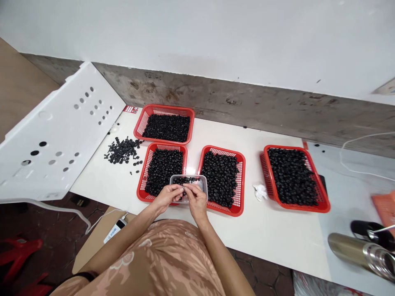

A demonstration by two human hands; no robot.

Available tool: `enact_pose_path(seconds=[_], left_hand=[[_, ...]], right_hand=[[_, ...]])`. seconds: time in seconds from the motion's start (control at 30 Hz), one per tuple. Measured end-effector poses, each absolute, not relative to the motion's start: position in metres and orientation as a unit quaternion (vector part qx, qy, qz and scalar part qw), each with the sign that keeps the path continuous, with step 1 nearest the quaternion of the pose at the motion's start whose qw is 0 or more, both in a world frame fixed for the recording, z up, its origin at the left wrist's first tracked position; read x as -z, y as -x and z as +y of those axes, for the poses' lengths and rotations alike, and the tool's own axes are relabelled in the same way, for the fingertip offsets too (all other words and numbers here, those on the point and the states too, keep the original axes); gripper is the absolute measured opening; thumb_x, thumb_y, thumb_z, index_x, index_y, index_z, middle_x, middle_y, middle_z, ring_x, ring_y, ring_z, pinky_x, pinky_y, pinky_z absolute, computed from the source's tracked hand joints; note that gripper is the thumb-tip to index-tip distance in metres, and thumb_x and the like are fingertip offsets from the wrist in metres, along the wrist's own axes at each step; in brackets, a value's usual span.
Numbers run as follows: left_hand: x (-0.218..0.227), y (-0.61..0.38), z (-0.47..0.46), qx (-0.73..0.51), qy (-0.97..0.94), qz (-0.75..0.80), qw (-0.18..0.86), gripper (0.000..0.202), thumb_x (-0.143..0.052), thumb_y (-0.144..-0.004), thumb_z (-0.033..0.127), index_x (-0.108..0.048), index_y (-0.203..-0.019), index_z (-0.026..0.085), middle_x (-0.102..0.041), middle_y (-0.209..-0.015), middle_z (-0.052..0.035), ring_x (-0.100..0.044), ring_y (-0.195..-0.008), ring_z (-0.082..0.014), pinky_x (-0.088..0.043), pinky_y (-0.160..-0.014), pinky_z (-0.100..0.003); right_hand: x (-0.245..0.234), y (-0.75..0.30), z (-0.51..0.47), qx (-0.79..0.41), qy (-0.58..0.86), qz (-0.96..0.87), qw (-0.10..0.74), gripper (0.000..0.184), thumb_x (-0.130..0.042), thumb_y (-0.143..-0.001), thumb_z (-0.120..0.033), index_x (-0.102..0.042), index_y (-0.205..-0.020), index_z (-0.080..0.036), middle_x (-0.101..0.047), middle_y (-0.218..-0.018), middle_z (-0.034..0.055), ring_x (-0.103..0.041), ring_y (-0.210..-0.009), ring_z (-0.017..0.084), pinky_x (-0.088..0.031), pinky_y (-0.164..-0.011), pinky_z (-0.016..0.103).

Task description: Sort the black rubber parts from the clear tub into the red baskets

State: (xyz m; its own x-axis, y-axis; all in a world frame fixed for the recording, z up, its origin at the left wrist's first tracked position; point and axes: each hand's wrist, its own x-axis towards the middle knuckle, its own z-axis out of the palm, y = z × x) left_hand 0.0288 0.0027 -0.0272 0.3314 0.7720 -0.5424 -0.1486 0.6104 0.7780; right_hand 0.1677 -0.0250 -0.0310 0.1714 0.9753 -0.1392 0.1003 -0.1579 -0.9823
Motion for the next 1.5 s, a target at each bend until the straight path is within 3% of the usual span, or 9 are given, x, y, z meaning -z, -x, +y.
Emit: enact_pose_path(seconds=[0.17,0.37,0.53,0.77,0.93,1.1,1.23,1.37,1.5], left_hand=[[0.021,-0.024,0.002,-0.296,-0.499,0.530,0.619,0.025,-0.060,-0.082,0.038,-0.067,-0.084,0.015,-0.059,-0.064,0.0003,-0.047,-0.054,-0.0091,-0.034,-0.055,-0.022],[0.016,-0.018,-0.002,-0.224,-0.770,0.522,0.291,0.024,-0.043,-0.093,0.026,-0.065,-0.089,0.019,-0.062,-0.081,-0.0034,-0.055,-0.074,-0.0138,-0.038,-0.068,-0.024],[0.018,-0.017,-0.003,-0.197,-0.823,0.495,0.196,0.028,-0.038,-0.095,0.023,-0.066,-0.088,0.019,-0.056,-0.073,-0.0036,-0.051,-0.068,-0.0146,-0.036,-0.066,-0.024],[0.008,-0.020,-0.001,-0.284,-0.675,0.528,0.429,0.024,-0.048,-0.090,0.034,-0.070,-0.089,0.023,-0.061,-0.081,-0.0049,-0.054,-0.078,-0.0178,-0.037,-0.075,-0.025],[0.018,-0.023,0.006,-0.295,-0.474,0.541,0.629,0.032,-0.058,-0.079,0.047,-0.065,-0.074,0.016,-0.055,-0.065,0.0005,-0.045,-0.061,-0.0130,-0.034,-0.060,-0.023],[0.027,-0.027,0.007,-0.304,-0.395,0.544,0.675,0.040,-0.058,-0.075,0.054,-0.059,-0.068,0.015,-0.035,-0.051,0.0068,-0.027,-0.048,-0.0076,-0.020,-0.049,-0.022],[0.030,-0.030,0.009,-0.290,-0.370,0.553,0.687,0.046,-0.058,-0.074,0.059,-0.056,-0.063,0.015,-0.035,-0.048,0.0069,-0.029,-0.046,-0.0068,-0.022,-0.047,-0.021],[0.032,-0.025,0.010,-0.292,-0.241,0.521,0.765,0.036,-0.065,-0.074,0.048,-0.063,-0.075,0.013,-0.055,-0.062,0.0007,-0.048,-0.052,-0.0081,-0.036,-0.054,-0.022],[0.028,-0.015,0.007,-0.307,-0.151,0.448,0.826,0.026,-0.077,-0.062,0.019,-0.066,-0.085,0.010,-0.067,-0.087,-0.0096,-0.064,-0.082,-0.0175,-0.046,-0.081,-0.029]], right_hand=[[0.033,-0.173,-0.020,-0.513,0.603,-0.444,0.419,0.042,-0.050,-0.086,-0.051,-0.066,-0.106,-0.018,-0.065,-0.079,0.0043,-0.055,-0.061,0.014,-0.045,-0.056,0.025],[0.033,-0.180,-0.010,-0.514,0.596,-0.545,0.289,0.049,-0.036,-0.092,-0.056,-0.057,-0.069,-0.018,-0.056,-0.060,0.0001,-0.051,-0.057,0.014,-0.040,-0.058,0.025],[0.032,-0.178,-0.011,-0.540,0.570,-0.541,0.301,0.047,-0.033,-0.094,-0.054,-0.053,-0.069,-0.019,-0.056,-0.063,-0.0005,-0.049,-0.059,0.013,-0.039,-0.059,0.024],[0.030,-0.177,-0.016,-0.541,0.557,-0.520,0.355,0.037,-0.041,-0.092,-0.049,-0.055,-0.075,-0.019,-0.055,-0.067,-0.0010,-0.050,-0.061,0.012,-0.041,-0.060,0.023],[0.027,-0.180,-0.021,-0.397,0.578,-0.591,0.399,0.025,-0.049,-0.090,-0.040,-0.065,-0.088,-0.021,-0.066,-0.085,0.0048,-0.059,-0.080,0.018,-0.046,-0.078,0.029],[0.033,-0.190,-0.018,-0.355,0.609,-0.577,0.413,0.024,-0.052,-0.088,-0.038,-0.068,-0.093,-0.020,-0.069,-0.087,0.0055,-0.062,-0.078,0.018,-0.048,-0.077,0.030],[0.039,-0.196,-0.016,-0.390,0.640,-0.530,0.397,0.031,-0.051,-0.088,-0.044,-0.068,-0.092,-0.018,-0.067,-0.076,0.0027,-0.060,-0.067,0.015,-0.048,-0.066,0.026],[0.039,-0.197,-0.018,-0.419,0.642,-0.528,0.365,0.036,-0.050,-0.087,-0.048,-0.068,-0.089,-0.017,-0.064,-0.070,0.0021,-0.057,-0.062,0.014,-0.045,-0.059,0.023],[0.032,-0.196,-0.021,-0.441,0.643,-0.532,0.330,0.035,-0.051,-0.085,-0.049,-0.067,-0.081,-0.018,-0.063,-0.066,0.0012,-0.054,-0.059,0.014,-0.043,-0.058,0.024]])
